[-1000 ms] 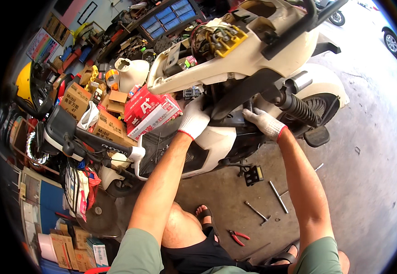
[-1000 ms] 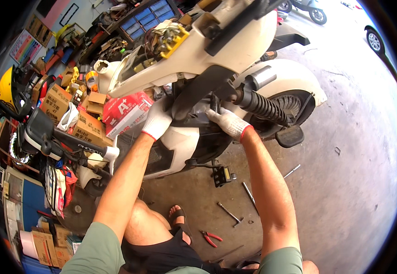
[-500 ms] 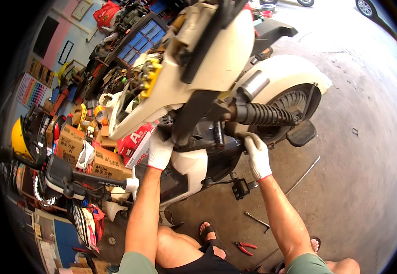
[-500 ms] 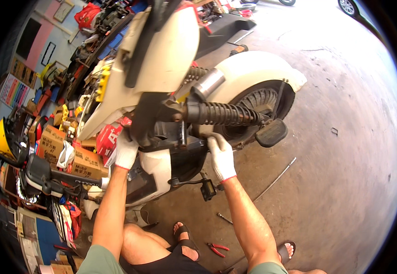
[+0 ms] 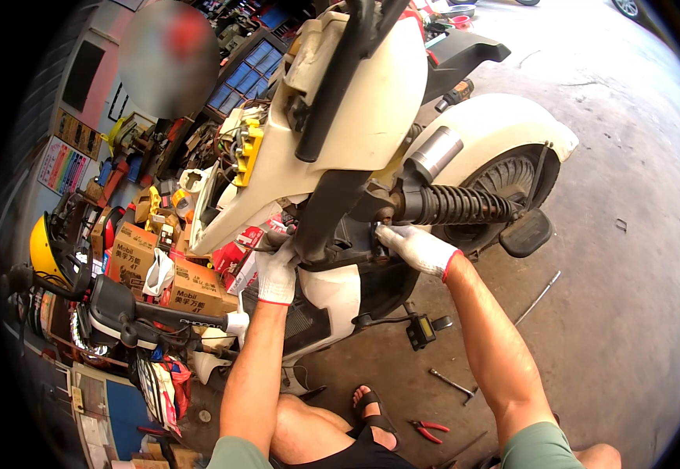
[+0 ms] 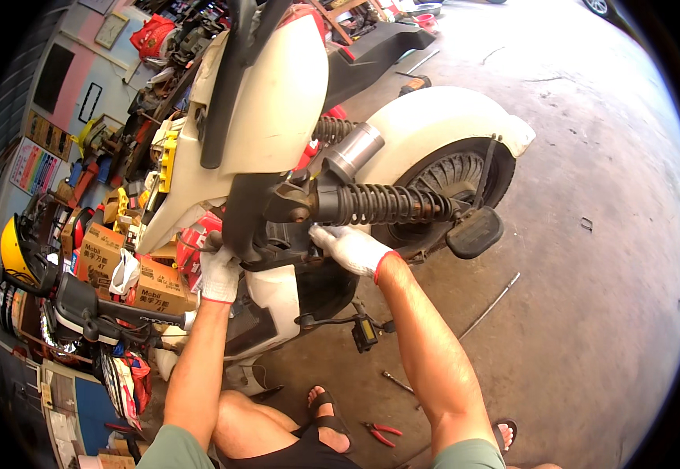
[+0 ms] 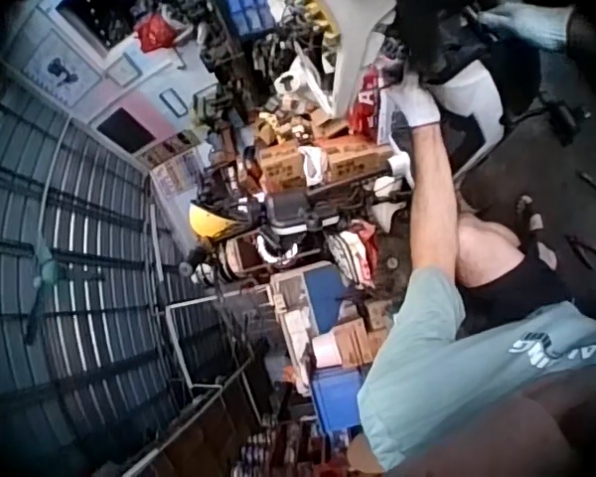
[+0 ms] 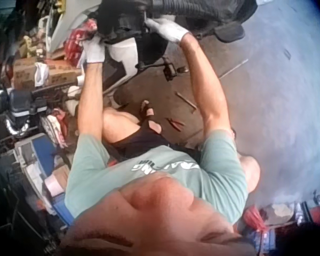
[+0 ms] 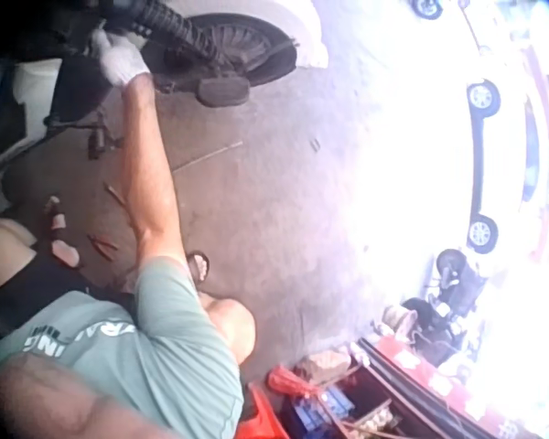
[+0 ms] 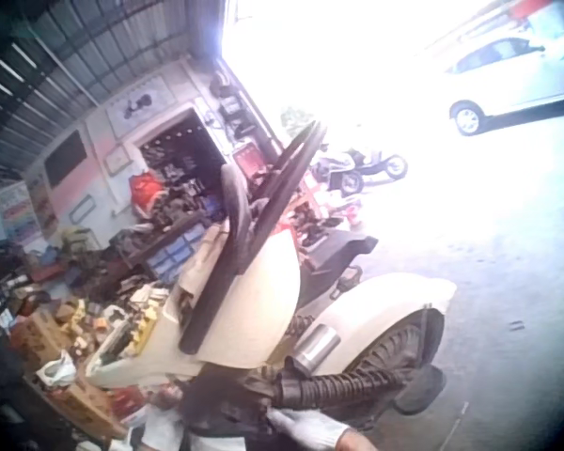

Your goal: The person removes components from a motorcycle using a wrench and a screwdriver, picks up a power drill from the ground, and uses it to work on the vehicle frame while sitting on a stool.

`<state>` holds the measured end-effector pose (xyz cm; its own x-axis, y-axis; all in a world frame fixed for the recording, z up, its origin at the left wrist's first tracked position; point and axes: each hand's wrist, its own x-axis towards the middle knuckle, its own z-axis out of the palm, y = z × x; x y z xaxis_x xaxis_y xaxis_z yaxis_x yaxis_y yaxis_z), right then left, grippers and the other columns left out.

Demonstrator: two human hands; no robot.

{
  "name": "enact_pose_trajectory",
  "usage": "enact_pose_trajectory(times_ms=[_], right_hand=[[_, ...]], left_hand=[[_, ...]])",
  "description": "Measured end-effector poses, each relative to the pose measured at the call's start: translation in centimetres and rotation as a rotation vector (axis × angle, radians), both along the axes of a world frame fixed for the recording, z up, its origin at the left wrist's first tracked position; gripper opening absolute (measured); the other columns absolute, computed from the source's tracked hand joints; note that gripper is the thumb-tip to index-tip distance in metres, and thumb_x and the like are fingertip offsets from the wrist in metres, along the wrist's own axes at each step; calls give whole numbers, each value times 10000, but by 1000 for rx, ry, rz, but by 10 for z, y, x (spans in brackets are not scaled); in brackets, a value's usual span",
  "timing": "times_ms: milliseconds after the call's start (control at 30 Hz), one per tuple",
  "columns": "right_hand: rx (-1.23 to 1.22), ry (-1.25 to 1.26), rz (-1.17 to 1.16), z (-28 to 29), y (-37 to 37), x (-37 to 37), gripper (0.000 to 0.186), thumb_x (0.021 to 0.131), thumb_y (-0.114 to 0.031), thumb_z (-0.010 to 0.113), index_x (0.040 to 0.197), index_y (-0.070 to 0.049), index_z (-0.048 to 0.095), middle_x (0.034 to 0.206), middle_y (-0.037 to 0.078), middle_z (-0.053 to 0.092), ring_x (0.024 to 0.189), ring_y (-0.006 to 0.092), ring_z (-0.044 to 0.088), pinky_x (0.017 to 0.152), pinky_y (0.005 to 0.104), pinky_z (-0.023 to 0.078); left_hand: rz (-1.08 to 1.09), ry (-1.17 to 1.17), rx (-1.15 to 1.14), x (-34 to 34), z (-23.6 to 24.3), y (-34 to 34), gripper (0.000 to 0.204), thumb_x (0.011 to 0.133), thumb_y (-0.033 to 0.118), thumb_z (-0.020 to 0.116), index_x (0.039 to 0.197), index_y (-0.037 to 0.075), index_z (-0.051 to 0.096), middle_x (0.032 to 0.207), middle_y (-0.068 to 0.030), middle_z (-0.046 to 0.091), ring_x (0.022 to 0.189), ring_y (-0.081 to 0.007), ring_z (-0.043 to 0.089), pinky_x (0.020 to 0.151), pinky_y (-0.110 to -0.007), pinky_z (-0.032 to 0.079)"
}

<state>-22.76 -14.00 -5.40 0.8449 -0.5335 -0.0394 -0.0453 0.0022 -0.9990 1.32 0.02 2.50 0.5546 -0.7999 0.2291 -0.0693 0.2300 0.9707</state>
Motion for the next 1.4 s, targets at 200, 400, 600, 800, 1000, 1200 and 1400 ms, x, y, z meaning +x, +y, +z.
enact_pose_trajectory(times_ms=[200, 400, 600, 800, 1000, 1200, 1400], right_hand=[[-104, 75, -151, 14, 7, 2, 540, 965, -443, 463, 1291, -18, 536, 1220, 196, 607, 1148, 296, 565, 983, 338, 406], [-13, -584, -1118, -37, 67, -2, 193, 894, 10, 467, 1040, -4, 592, 853, 128, 672, 800, 237, 659, 741, 318, 509], [688, -527, -748, -96, 102, -21, 236, 768, 111, 361, 795, 11, 573, 742, 62, 604, 659, 108, 543, 596, 235, 444], [1111, -457, -634, -180, 70, -25, 234, 763, 55, 382, 830, -15, 595, 746, 79, 655, 594, 125, 559, 521, 236, 428], [1390, -584, -370, -179, 50, 5, 302, 875, 16, 411, 1144, 32, 548, 1020, 168, 663, 750, 232, 668, 631, 316, 546], [1489, -834, -180, -181, 37, 27, 218, 975, -154, 490, 1149, -66, 588, 1099, 114, 657, 941, 231, 664, 837, 388, 561], [1558, -937, -219, -210, 27, 56, 250, 980, -239, 520, 1160, -75, 579, 1097, 99, 637, 917, 203, 657, 754, 312, 575]], left_hand=[[70, -109, 29, -13, -1, 0, 119, 828, 22, 677, 889, 10, 575, 874, -104, 649, 763, -157, 648, 690, -311, 565], [119, -251, 32, -27, -1, -1, 226, 800, 95, 713, 941, 11, 557, 886, -75, 607, 773, -154, 606, 692, -293, 537], [116, -212, -6, 12, -12, 14, 369, 889, 62, 565, 1248, 5, 502, 1242, -111, 573, 1109, -209, 581, 980, -351, 469], [407, 150, 38, -22, -23, -2, 152, 902, 77, 538, 1047, 117, 563, 891, 15, 581, 720, -108, 540, 722, -289, 501], [219, -122, 128, 11, -11, 31, 393, 978, 225, 504, 1333, 71, 436, 1314, -103, 519, 1179, -243, 538, 1000, -391, 468], [224, -424, 207, -21, -21, 26, 327, 952, 255, 561, 1219, 69, 527, 1150, -102, 610, 1019, -227, 617, 883, -361, 527], [206, -172, 234, -17, -22, 15, 362, 976, 402, 487, 1196, 115, 478, 1214, -59, 538, 1145, -211, 521, 1009, -392, 426]])
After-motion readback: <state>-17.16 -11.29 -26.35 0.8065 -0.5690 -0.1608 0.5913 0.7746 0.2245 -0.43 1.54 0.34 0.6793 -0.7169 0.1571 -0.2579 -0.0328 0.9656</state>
